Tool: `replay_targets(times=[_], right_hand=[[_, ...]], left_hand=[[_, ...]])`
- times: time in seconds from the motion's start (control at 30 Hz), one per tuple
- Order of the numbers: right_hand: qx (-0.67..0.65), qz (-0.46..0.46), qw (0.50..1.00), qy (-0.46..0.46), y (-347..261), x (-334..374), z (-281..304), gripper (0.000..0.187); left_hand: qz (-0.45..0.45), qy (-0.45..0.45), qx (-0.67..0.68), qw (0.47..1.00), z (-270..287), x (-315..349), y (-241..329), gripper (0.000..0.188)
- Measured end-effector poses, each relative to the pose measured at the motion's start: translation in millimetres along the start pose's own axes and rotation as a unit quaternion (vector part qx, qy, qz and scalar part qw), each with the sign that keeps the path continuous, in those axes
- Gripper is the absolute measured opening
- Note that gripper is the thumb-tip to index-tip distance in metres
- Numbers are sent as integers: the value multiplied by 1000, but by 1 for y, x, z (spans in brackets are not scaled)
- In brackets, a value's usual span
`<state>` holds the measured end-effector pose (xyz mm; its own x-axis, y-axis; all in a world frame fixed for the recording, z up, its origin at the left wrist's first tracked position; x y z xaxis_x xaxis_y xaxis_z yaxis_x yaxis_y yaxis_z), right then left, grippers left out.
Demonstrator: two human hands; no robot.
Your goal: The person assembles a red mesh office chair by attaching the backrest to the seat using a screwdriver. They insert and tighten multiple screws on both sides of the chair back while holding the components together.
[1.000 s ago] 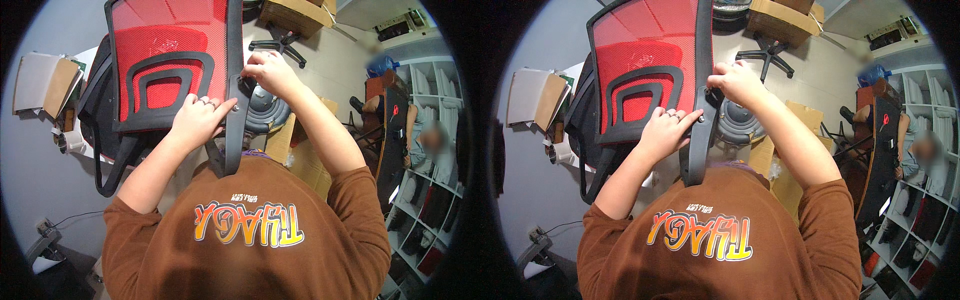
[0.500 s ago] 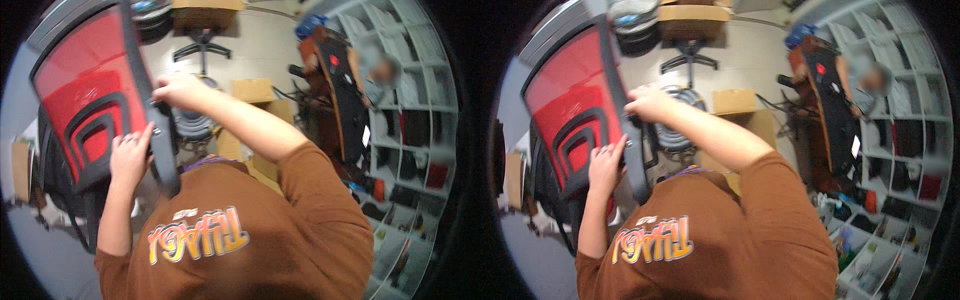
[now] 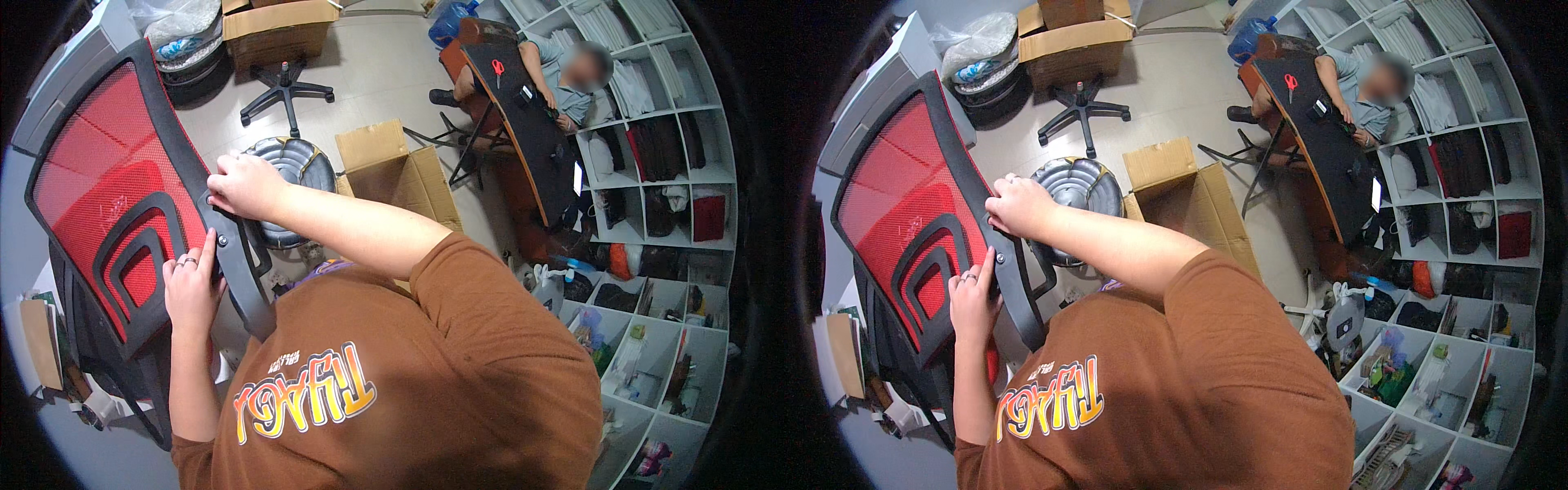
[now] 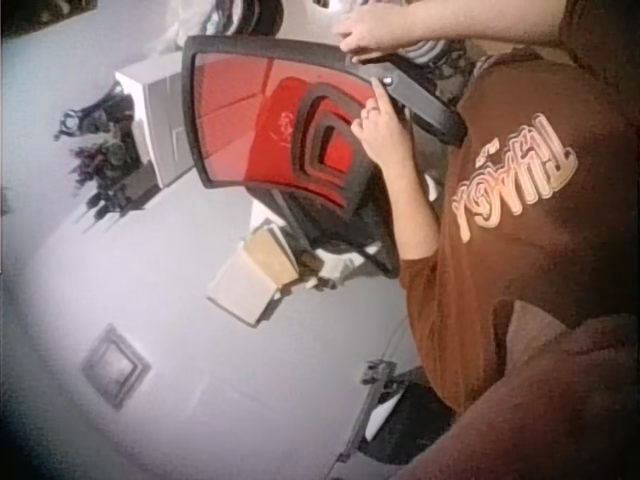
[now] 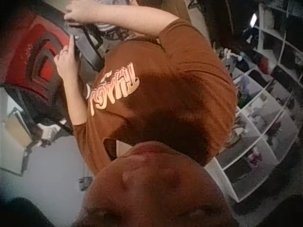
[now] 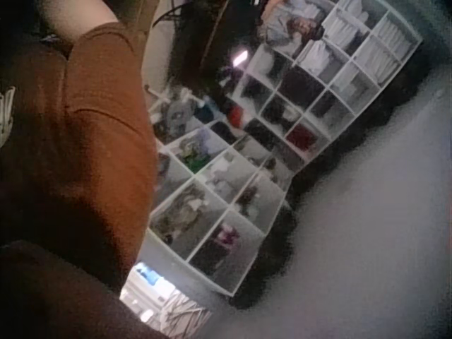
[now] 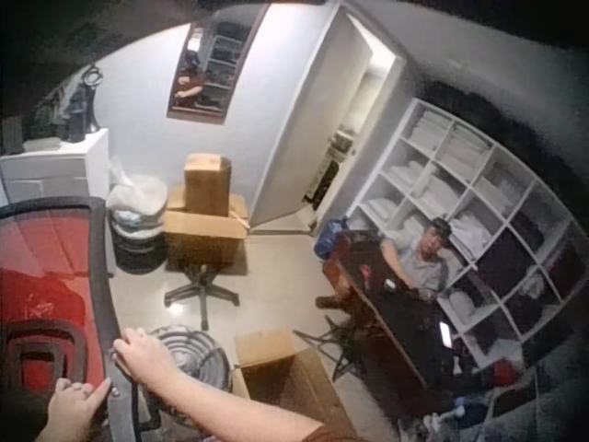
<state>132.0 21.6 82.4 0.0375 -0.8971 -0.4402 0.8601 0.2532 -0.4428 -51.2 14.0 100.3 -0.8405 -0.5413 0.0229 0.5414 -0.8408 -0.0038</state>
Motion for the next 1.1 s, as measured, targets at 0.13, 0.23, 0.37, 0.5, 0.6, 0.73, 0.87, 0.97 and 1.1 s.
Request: replay_targets(times=[0.13, 0.23, 0.37, 0.5, 0.6, 0.73, 0.87, 0.97, 1.1], right_hand=[[-6, -70, 997, 15, -6, 8, -1, 21], [-10, -119, 992, 26, -9, 15, -6, 22], [-25, -163, 986, 15, -13, 16, -10, 24], [-44, -172, 984, 9, -11, 17, -12, 24], [-51, -163, 985, -2, -7, 16, -5, 25], [-8, -113, 992, -49, -6, 18, 0, 27], [91, -23, 992, -79, -4, 21, 3, 30], [125, -12, 985, -115, 3, 22, 9, 32], [150, -27, 971, -187, 9, 22, 10, 39]], left_hand=[[-8, -6, -4, 1000, 1, -2, 1, 87], [-14, -12, -25, 1000, 1, -3, 3, 88], [-13, -15, -38, 999, 1, -3, 4, 88], [-7, -15, -23, 1000, -3, -3, 1, 87], [-1, -17, -8, 1000, 2, -3, 2, 87], [5, -22, 5, 1000, 1, -1, 2, 87], [1, -22, 16, 1000, 3, -1, 1, 86], [2, -15, 12, 1000, 3, -1, 2, 85], [-13, 0, 11, 1000, 2, -1, 0, 84]])
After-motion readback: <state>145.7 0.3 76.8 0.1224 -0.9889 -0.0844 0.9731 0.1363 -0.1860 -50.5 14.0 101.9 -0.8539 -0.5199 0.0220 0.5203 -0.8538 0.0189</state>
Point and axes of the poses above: each hand's wrist, its own x-axis away from the middle knuckle, its own z-axis out of the back of the hand, y = z × x, the point moved 4 cm from there along -x, towards the middle knuckle, and after that the axes turned 2 degrees about -x, right-handed, at the moved point
